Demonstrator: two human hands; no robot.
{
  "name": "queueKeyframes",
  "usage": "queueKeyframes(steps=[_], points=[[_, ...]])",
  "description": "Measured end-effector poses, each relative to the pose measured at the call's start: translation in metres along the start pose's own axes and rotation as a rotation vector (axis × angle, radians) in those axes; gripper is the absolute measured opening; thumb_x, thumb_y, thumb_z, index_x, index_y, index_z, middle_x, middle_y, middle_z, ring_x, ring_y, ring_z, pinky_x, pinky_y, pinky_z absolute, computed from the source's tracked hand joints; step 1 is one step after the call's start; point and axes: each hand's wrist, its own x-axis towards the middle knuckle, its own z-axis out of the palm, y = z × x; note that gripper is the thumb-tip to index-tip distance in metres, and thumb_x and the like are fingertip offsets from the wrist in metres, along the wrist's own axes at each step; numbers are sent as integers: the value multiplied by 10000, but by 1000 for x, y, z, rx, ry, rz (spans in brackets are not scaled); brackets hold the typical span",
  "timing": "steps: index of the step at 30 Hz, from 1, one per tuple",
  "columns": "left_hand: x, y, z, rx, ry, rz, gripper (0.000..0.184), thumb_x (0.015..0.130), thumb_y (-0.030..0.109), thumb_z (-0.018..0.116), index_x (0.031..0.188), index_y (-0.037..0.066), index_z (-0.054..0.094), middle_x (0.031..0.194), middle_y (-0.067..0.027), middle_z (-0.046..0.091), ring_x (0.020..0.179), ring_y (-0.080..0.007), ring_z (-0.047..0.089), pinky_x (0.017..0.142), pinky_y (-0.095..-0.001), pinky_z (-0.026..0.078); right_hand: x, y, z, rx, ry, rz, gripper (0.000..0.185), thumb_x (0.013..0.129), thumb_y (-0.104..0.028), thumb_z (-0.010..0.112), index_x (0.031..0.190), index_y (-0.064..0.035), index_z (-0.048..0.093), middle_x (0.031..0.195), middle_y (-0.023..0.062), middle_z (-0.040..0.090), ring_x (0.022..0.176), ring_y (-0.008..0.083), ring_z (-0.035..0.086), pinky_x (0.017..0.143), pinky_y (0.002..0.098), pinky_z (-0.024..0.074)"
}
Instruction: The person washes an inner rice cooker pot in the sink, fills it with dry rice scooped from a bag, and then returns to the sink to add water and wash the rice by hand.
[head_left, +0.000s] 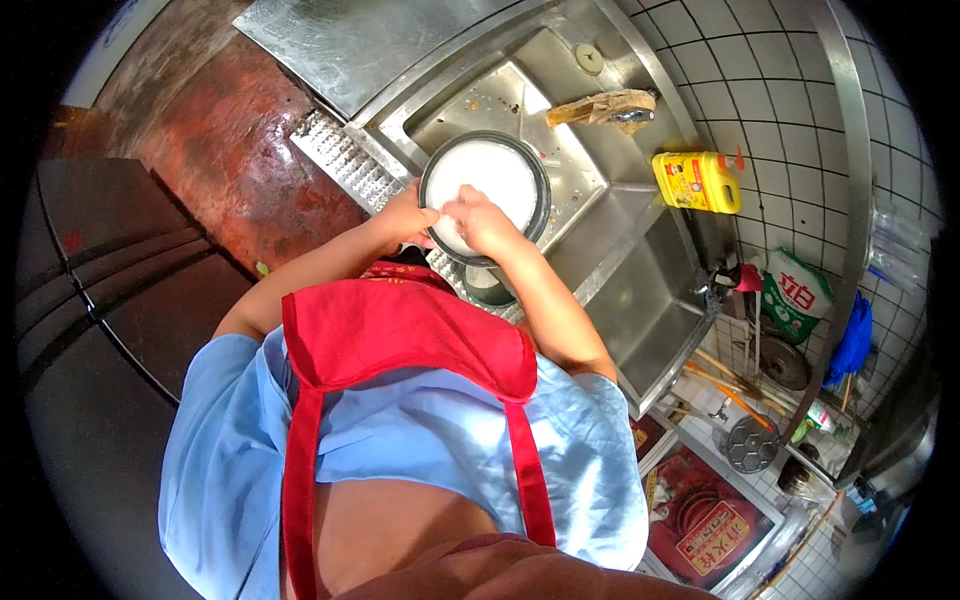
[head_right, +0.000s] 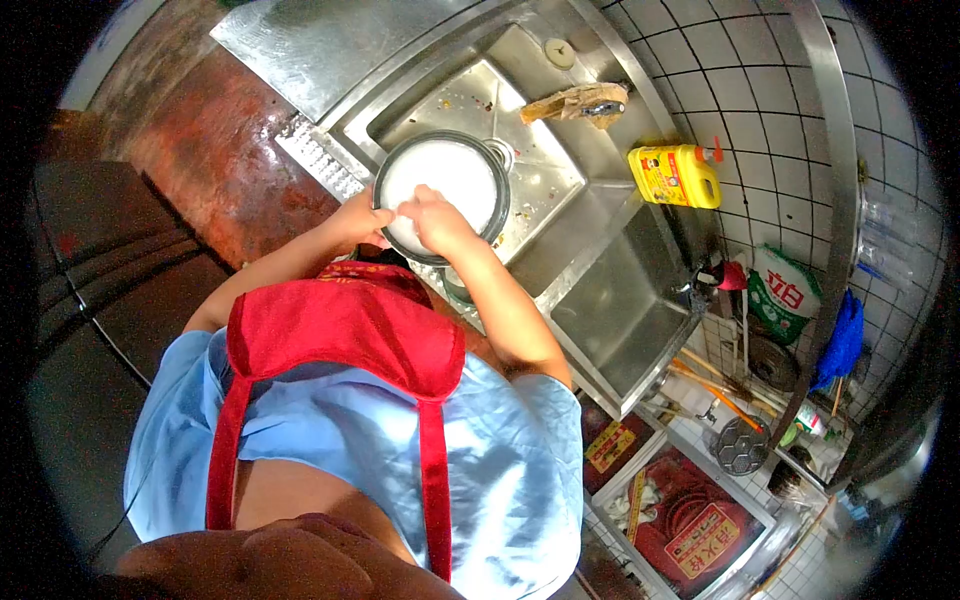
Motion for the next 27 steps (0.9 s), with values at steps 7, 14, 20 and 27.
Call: queueKeyframes(steps=[7, 14, 20, 27], points=[[1, 3, 0, -3, -27, -6, 501, 791, 85, 515, 1247, 26, 315, 1043, -144, 518, 771, -214, 580, 555, -299, 534, -13, -11, -20, -210, 50, 164, 379, 754, -210, 598, 1130, -228, 558, 1314, 143, 384, 1188, 367, 341, 936, 541, 274], [3, -3, -1, 7, -14, 22, 479, 787, 82, 502, 1236, 20, 347, 1034, -135, 526, 785, -210, 577, 546, -282, 527, -47, -1, -22, -331, -60, 259, 423, 795, -247, 573, 1207, -181, 501, 1328, 159, 382, 1229, 396, 318, 1010, 458, 255], [2, 1, -1, 72, -3, 2, 496, 792, 86, 514, 1248, 12, 335, 1032, -148, 518, 737, -203, 582, 556, -283, 541, -37, -13, -12, -23, -77, 46, 496, 772, -207, 599, 1234, -107, 451, 1266, 205, 432, 1147, 413, 400, 972, 415, 332], [-1, 4, 0, 40, -1, -6, 505, 793, 82, 525, 1252, 9, 327, 1025, -152, 518, 741, -211, 588, 557, -282, 545, -21, -22, -1, -236, -65, 373, 566, 763, -234, 616, 1271, -123, 394, 1331, 225, 324, 1192, 443, 326, 955, 479, 336]])
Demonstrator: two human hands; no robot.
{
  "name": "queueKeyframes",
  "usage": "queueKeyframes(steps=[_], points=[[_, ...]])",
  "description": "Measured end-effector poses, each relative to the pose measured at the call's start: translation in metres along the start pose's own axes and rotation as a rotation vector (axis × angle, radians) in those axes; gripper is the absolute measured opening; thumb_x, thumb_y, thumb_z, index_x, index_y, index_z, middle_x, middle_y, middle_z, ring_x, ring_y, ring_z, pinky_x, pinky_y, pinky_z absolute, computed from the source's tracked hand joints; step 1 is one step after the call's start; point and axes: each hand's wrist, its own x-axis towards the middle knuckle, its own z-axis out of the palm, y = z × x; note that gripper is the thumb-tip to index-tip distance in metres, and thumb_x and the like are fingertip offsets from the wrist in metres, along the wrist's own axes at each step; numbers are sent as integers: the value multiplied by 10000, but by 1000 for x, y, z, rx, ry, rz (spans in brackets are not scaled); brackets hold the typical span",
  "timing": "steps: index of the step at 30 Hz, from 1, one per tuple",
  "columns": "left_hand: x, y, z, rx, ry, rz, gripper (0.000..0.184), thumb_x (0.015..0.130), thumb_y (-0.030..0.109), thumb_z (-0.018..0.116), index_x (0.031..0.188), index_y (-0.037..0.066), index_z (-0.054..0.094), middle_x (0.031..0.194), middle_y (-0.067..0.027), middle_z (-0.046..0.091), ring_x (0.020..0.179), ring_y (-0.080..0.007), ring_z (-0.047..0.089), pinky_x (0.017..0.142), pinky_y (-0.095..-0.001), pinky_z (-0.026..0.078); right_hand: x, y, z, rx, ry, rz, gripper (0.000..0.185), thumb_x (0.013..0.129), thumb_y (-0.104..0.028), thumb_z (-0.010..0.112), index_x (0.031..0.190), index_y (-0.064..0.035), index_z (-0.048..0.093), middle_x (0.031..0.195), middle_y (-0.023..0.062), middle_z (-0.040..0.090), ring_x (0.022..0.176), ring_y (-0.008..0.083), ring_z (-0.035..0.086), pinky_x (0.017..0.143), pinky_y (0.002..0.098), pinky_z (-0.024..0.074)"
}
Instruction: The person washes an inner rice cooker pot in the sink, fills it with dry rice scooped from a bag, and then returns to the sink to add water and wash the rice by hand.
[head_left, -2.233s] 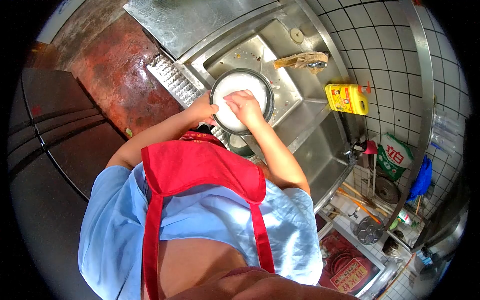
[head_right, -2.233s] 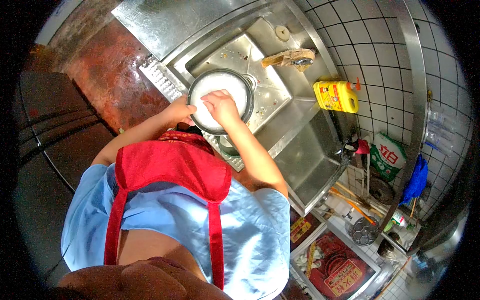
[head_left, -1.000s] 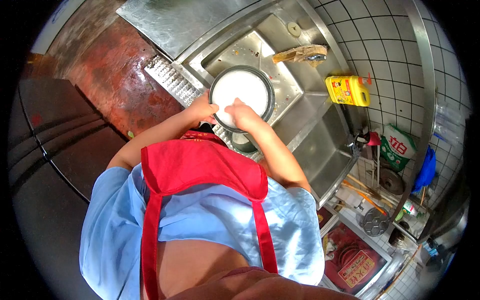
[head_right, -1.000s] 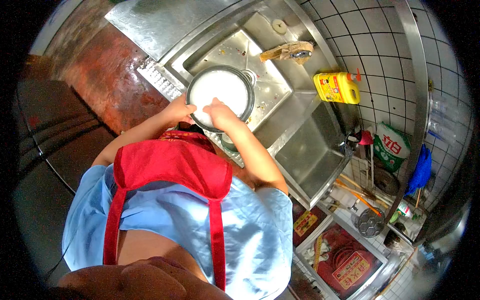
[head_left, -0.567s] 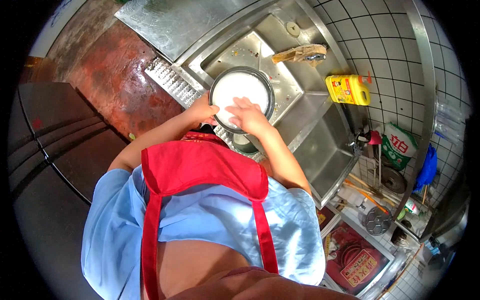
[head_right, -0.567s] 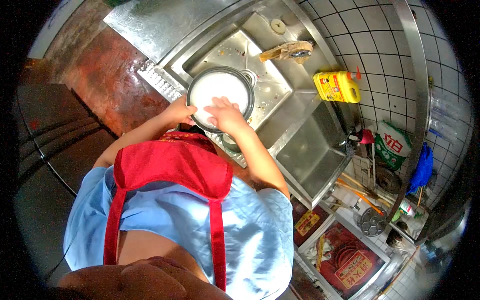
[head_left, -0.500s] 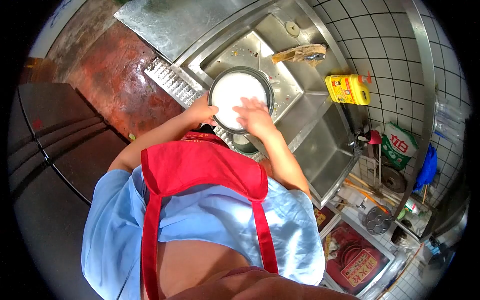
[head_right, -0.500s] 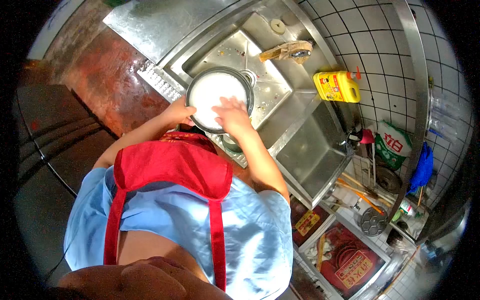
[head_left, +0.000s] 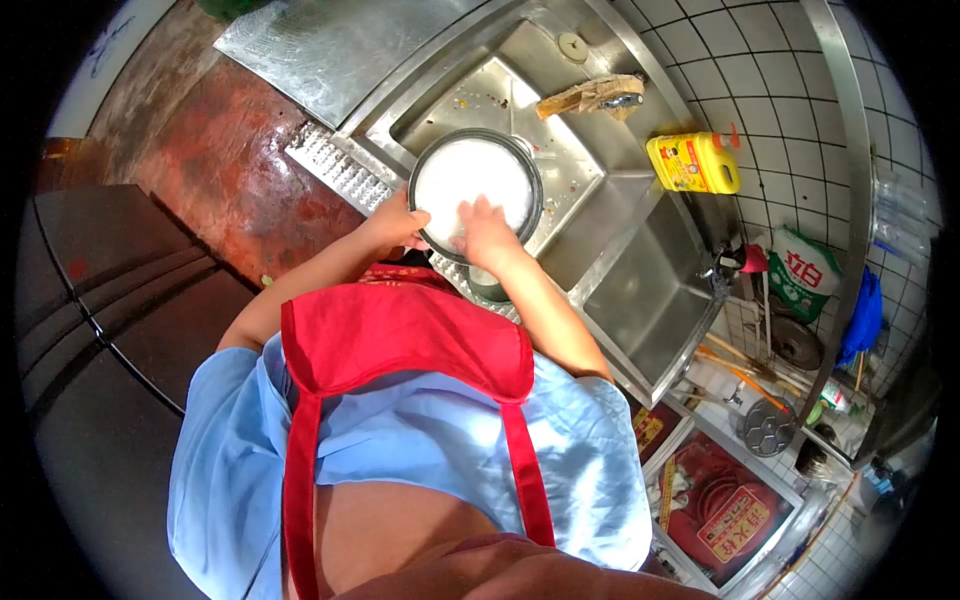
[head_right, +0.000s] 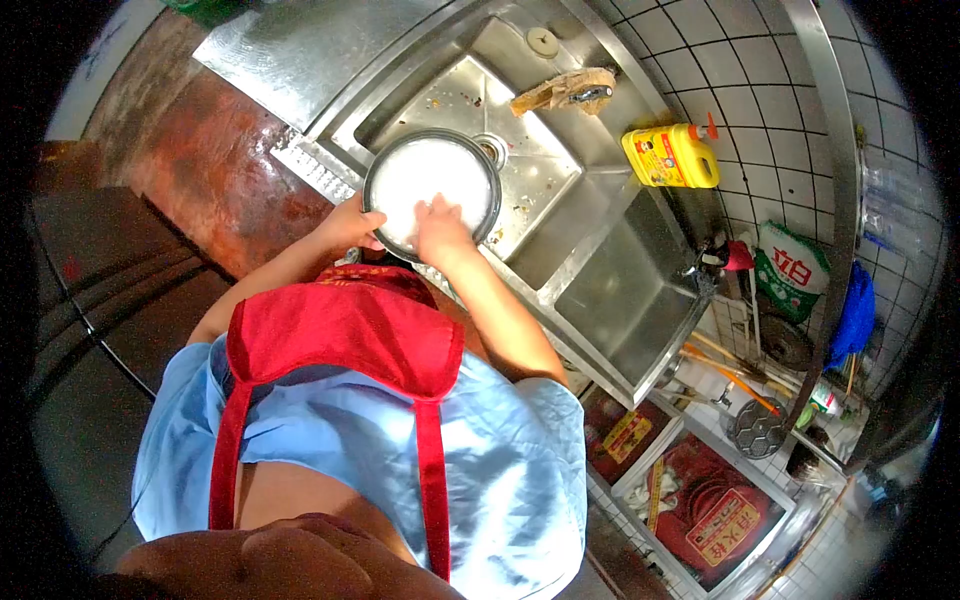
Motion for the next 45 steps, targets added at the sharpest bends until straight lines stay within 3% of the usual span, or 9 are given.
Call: queueKeyframes(steps=[5, 8, 14, 17, 26, 34, 38, 44, 45], points=[[4, -8, -3, -9, -14, 17, 519, 788, 79, 527, 1258, 12, 317, 1037, -145, 515, 761, -212, 583, 559, -281, 542, -2, 4, -8, 298, 58, -258, 580, 768, -255, 617, 1293, -155, 393, 1379, 185, 280, 1254, 394, 277, 1015, 484, 248], [2, -6, -3, -29, -24, 14, 522, 785, 81, 526, 1259, 13, 316, 1048, -143, 515, 785, -213, 585, 554, -280, 538, -8, 0, -24, 3, 164, -139, 567, 761, -284, 626, 1277, -167, 422, 1392, 158, 269, 1291, 364, 223, 1026, 508, 205], [5, -9, -3, -79, -30, 15, 543, 760, 44, 520, 1260, 28, 309, 1035, -158, 513, 734, -214, 599, 517, -275, 547, 12, 9, -6, -79, 365, -345, 572, 766, -367, 592, 1262, -129, 436, 1382, 160, 281, 1292, 334, 222, 1021, 519, 200], [2, -5, -2, -58, 2, -26, 547, 763, 42, 520, 1265, 36, 304, 1030, -153, 513, 725, -205, 596, 515, -269, 544, 25, 7, -1, -268, 180, -238, 513, 792, -329, 543, 1241, -99, 450, 1362, 175, 304, 1265, 325, 270, 1031, 504, 191], [2, -9, -2, -46, -9, 24, 487, 798, 93, 527, 1236, 42, 322, 993, -120, 530, 754, -182, 584, 552, -284, 532, 58, 18, 35, -301, 27, -93, 474, 830, -264, 375, 1256, -66, 433, 1384, 180, 279, 1231, 301, 332, 1033, 431, 225], [2, -8, -2, -95, -5, -2, 570, 771, 63, 539, 1282, 67, 288, 1007, -124, 533, 717, -191, 591, 528, -288, 539, 58, 20, 26, -357, -225, -131, 455, 828, -270, 388, 1226, -61, 460, 1340, 158, 362, 1187, 259, 396, 991, 389, 288], [8, -12, -3, -71, 8, -28, 590, 762, 55, 540, 1295, 78, 288, 1020, -132, 538, 725, -202, 598, 524, -300, 546, 43, -15, -27, -312, -413, -48, 419, 845, -328, 421, 1183, -90, 491, 1311, 143, 397, 1176, 289, 401, 990, 419, 282], [5, -9, -3, -90, -23, 0, 599, 748, 31, 530, 1292, 77, 284, 1033, -143, 537, 733, -219, 601, 506, -301, 546, 12, 16, -18, -278, 337, -453, 491, 807, -446, 512, 1228, -196, 468, 1326, 107, 387, 1162, 338, 396, 961, 472, 283], [4, -7, -3, -86, -22, -15, 605, 745, 23, 525, 1295, 77, 279, 1040, -147, 535, 735, -223, 601, 502, -301, 546, 6, 22, -25, -298, 301, -466, 481, 806, -436, 519, 1230, -214, 469, 1332, 98, 383, 1164, 331, 397, 958, 464, 285]])
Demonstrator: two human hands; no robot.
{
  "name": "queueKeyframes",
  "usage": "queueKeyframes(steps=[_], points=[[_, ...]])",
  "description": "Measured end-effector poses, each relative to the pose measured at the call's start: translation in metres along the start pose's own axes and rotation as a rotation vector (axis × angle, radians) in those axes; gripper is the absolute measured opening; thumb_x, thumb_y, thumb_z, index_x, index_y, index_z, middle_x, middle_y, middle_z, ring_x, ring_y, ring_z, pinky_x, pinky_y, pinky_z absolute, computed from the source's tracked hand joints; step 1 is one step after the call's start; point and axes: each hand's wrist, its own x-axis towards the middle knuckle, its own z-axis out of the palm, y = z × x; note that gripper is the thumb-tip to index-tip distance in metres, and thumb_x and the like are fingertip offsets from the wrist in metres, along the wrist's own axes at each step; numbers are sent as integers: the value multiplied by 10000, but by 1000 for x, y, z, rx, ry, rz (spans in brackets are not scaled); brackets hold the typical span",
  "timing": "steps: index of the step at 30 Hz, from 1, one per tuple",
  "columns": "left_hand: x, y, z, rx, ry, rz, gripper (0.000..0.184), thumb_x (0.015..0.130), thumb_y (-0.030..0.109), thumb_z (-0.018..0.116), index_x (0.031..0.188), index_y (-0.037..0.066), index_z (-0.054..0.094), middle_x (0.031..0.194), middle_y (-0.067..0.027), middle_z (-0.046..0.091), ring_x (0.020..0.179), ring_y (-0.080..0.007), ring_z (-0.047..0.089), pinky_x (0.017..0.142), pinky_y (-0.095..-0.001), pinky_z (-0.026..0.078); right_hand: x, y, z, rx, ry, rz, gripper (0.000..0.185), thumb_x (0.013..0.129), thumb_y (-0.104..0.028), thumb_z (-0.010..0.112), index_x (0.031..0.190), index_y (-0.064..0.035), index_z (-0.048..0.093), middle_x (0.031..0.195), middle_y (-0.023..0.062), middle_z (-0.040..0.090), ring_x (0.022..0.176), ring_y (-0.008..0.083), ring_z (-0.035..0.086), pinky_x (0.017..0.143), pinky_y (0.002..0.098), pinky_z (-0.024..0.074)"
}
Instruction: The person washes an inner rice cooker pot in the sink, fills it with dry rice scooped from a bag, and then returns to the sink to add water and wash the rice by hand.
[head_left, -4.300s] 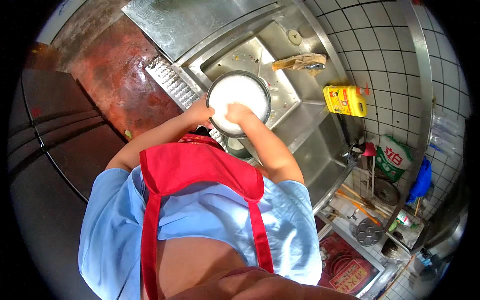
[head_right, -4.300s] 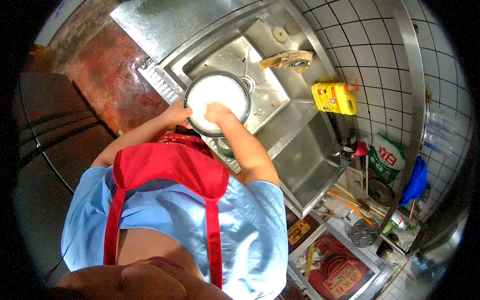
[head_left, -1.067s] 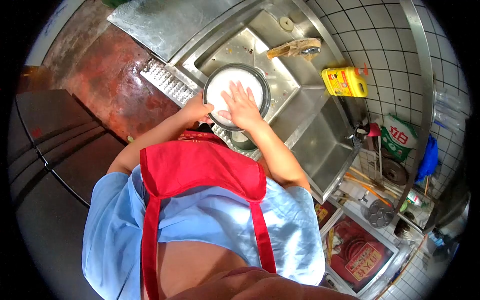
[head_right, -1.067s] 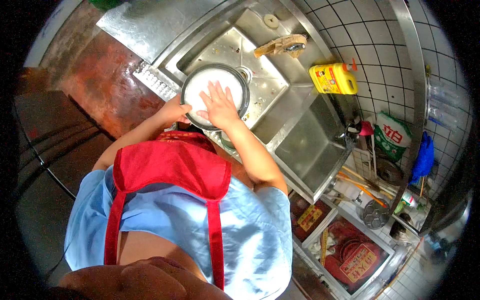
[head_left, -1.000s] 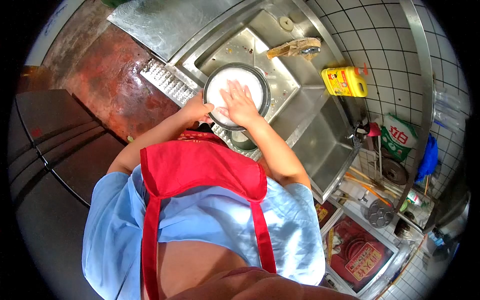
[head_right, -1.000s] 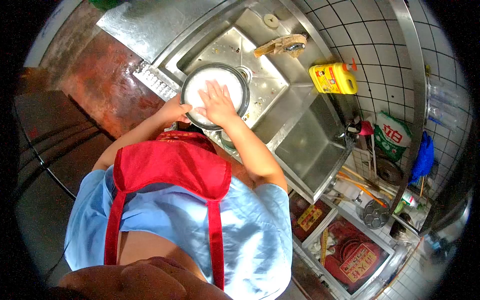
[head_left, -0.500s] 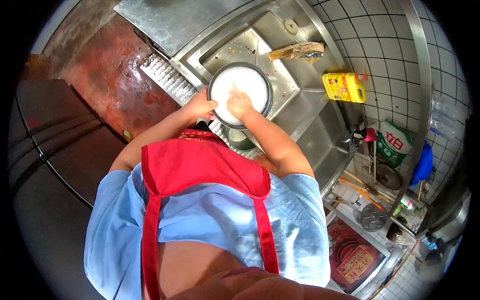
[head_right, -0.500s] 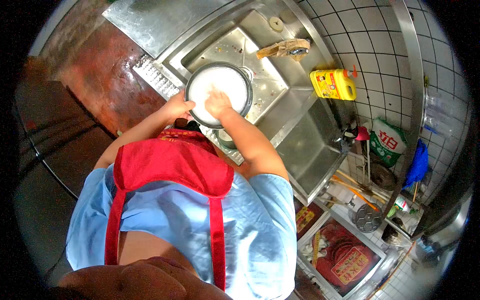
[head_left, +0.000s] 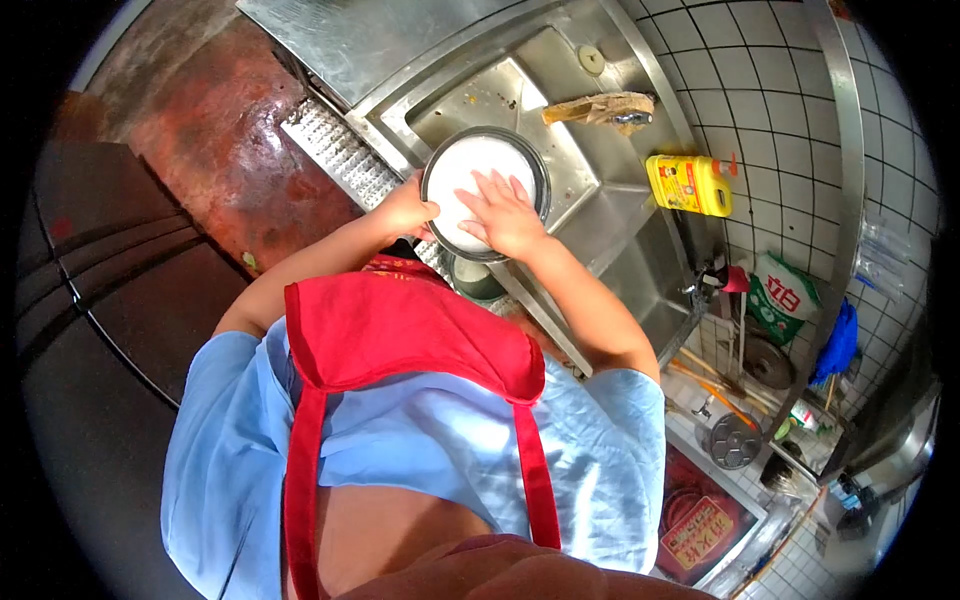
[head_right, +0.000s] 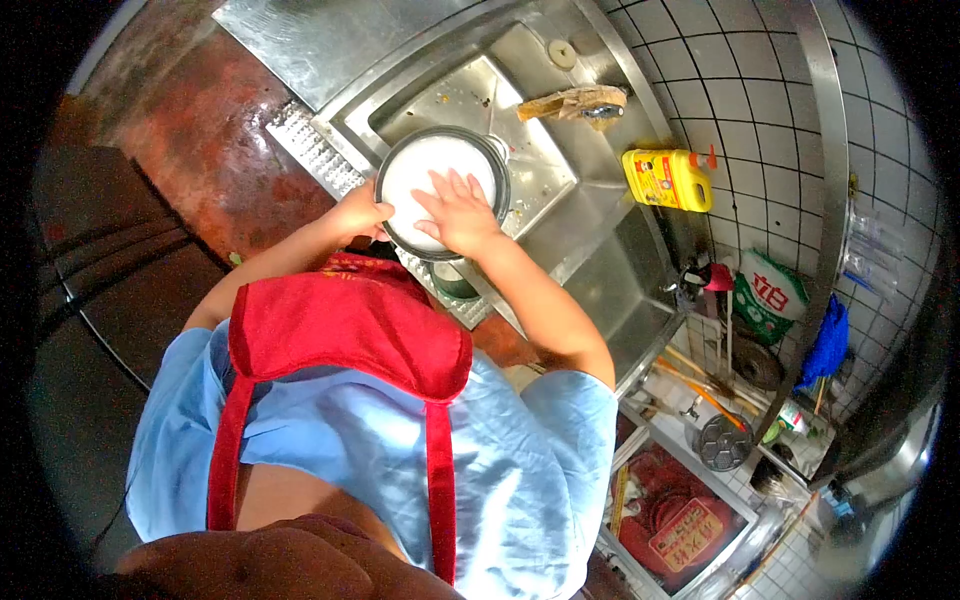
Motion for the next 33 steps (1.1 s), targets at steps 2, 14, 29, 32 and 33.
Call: queueKeyframes(steps=[2, 14, 29, 32, 33], points=[[-1, 3, 3, 63, 56, -4, 627, 737, 13, 517, 1306, 79, 263, 1060, -153, 530, 734, -232, 601, 490, -300, 543, -8, 8, -16, -13, -70, -43, 465, 804, -416, 534, 1234, -248, 471, 1343, 79, 375, 1166, 317, 399, 952, 449, 290], [0, -9, -2, 46, 102, -113, 672, 726, 9, 503, 1334, 89, 226, 1107, -159, 511, 798, -257, 592, 502, -315, 544, 1, 8, -40, 59, -638, 59, 356, 790, -362, 580, 1122, -235, 571, 1360, 39, 364, 1135, 227, 458, 917, 434, 328], [0, -6, -3, -107, -35, -160, 641, 745, 18, 476, 1319, 97, 200, 1094, -167, 503, 810, -265, 605, 552, -338, 562, -3, 9, -34, 128, -509, 59, 349, 807, -348, 559, 1124, -202, 566, 1326, 60, 408, 1146, 245, 455, 936, 436, 351], [5, -11, -4, -102, -73, -189, 548, 771, 44, 482, 1279, 52, 277, 1088, -155, 516, 847, -246, 602, 610, -327, 558, -13, 15, -29, 175, -280, 45, 314, 804, -286, 569, 1093, -163, 582, 1261, 61, 474, 1094, 261, 488, 914, 404, 377], [4, -10, -4, -91, -78, -195, 507, 784, 60, 488, 1260, 31, 316, 1087, -147, 523, 868, -235, 599, 641, -321, 556, -18, 18, -28, 187, -181, 43, 298, 802, -257, 576, 1080, -150, 588, 1235, 61, 500, 1070, 266, 502, 902, 391, 390]])
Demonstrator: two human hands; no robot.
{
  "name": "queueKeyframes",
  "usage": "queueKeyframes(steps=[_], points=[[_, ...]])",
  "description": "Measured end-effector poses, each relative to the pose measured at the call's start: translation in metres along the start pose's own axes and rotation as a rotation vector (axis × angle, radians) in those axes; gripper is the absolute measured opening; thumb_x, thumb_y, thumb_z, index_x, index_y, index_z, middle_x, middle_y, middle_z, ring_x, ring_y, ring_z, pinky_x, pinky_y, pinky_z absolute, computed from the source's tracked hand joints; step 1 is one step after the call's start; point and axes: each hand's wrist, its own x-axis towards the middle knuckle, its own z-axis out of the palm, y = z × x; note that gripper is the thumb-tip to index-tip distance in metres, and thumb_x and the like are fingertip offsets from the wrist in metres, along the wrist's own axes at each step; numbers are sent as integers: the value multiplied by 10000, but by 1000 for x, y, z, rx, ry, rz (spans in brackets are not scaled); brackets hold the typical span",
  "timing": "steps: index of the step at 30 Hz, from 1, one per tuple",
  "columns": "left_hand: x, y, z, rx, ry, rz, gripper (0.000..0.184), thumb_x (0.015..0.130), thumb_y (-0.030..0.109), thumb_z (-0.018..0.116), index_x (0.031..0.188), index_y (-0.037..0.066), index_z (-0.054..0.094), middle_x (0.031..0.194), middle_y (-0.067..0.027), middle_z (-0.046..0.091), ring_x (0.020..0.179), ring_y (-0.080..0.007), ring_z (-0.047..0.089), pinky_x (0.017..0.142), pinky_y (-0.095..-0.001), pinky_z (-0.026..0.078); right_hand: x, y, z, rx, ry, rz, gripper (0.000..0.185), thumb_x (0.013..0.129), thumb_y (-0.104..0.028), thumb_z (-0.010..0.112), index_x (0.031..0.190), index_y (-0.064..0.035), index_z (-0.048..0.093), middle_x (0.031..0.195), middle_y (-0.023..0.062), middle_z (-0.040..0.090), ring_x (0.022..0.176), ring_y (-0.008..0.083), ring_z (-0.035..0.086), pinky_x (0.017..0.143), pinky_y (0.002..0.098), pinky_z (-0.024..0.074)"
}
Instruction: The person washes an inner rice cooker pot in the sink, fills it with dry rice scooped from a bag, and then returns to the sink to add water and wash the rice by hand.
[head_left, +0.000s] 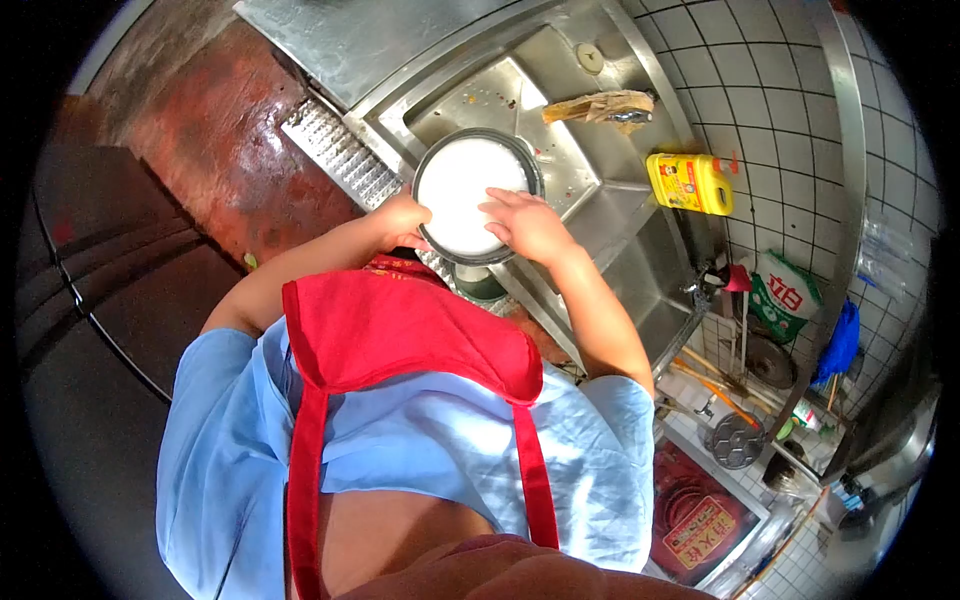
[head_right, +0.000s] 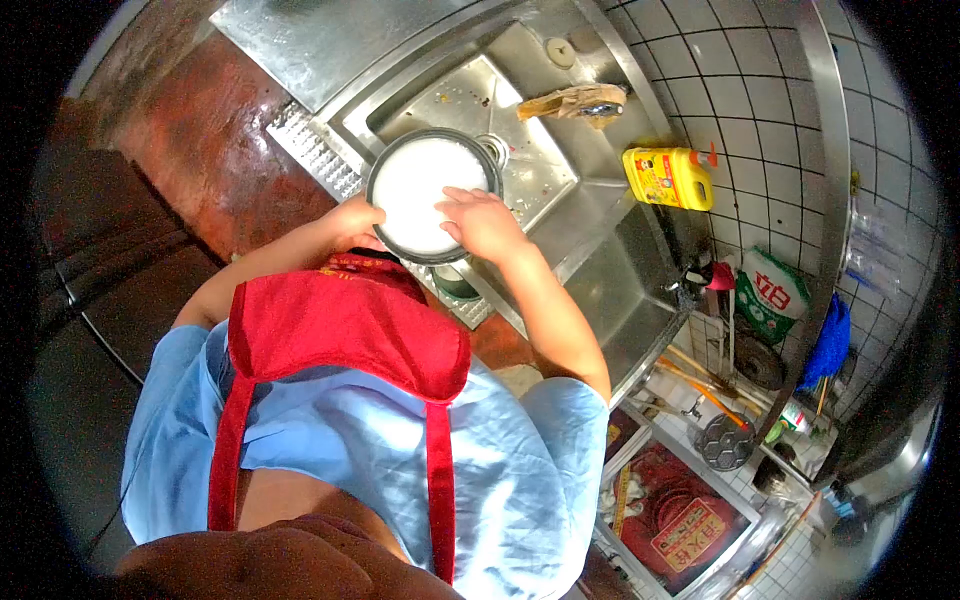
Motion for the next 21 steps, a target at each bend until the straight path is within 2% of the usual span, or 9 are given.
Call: queueKeyframes(steps=[3, 4, 5, 8, 12, 15, 16, 19, 21], points=[[-10, 7, 2, 87, -73, 61, 519, 785, 45, 448, 1282, 18, 300, 1139, -174, 491, 902, -263, 593, 697, -346, 556, -14, 7, -2, 101, 231, 36, 257, 776, -190, 587, 1027, -140, 605, 1168, 75, 541, 1005, 282, 523, 864, 381, 415], [0, -3, -1, 19, -68, 91, 527, 780, 29, 432, 1287, 4, 292, 1158, -186, 476, 904, -279, 591, 693, -351, 558, -19, 9, -2, 128, 333, 51, 257, 755, -126, 600, 1012, -128, 608, 1124, 78, 558, 957, 285, 531, 828, 373, 435], [-16, 15, 6, 160, -37, 44, 545, 775, 19, 424, 1297, -10, 268, 1170, -200, 465, 907, -286, 589, 652, -345, 566, -25, 11, -2, 145, 371, 84, 255, 752, -112, 601, 1006, -121, 610, 1118, 83, 561, 951, 287, 534, 824, 371, 438], [-11, 16, 8, 121, -25, 81, 515, 748, -11, 414, 1254, -48, 329, 1139, -206, 493, 884, -280, 596, 552, -317, 569, -40, 22, 1, 160, 500, 156, 240, 741, -62, 600, 979, -93, 619, 1092, 99, 574, 924, 295, 546, 805, 364, 453], [-5, 26, 15, -1, 65, 63, 457, 739, -52, 406, 1196, -43, 403, 1052, -192, 541, 802, -295, 617, 500, -342, 560, -59, 49, 10, 188, 596, 279, 235, 755, -69, 586, 986, -99, 618, 1085, 105, 580, 927, 295, 547, 813, 370, 450], [0, 43, 21, 116, 8, 73, 490, 713, -22, 444, 1196, -83, 387, 1022, -207, 546, 778, -275, 617, 516, -340, 562, -69, 74, 15, 218, 620, 352, 244, 764, -84, 580, 1005, -104, 610, 1079, 110, 583, 944, 300, 545, 826, 368, 446], [3, 50, 25, 168, 17, 85, 438, 715, -28, 468, 1146, -92, 428, 952, -194, 571, 743, -267, 620, 508, -348, 557, -72, 86, 18, 216, 625, 378, 255, 769, -96, 576, 1022, -112, 603, 1077, 114, 584, 967, 301, 541, 838, 367, 443], [30, 53, 31, -3, -11, 120, 370, 730, -13, 496, 1095, -72, 481, 899, -168, 591, 713, -256, 621, 499, -344, 550, -75, 118, 12, 276, 635, 440, 260, 768, -103, 579, 1027, -111, 600, 1058, 118, 591, 974, 305, 541, 841, 368, 442], [43, 66, 43, 59, 24, 128, 322, 749, 19, 532, 1067, -35, 517, 876, -139, 604, 686, -239, 620, 478, -333, 542, -70, 146, 3, 416, 683, 538, 277, 777, -150, 592, 1048, -91, 585, 997, 124, 609, 901, 276, 575, 803, 349, 454]])
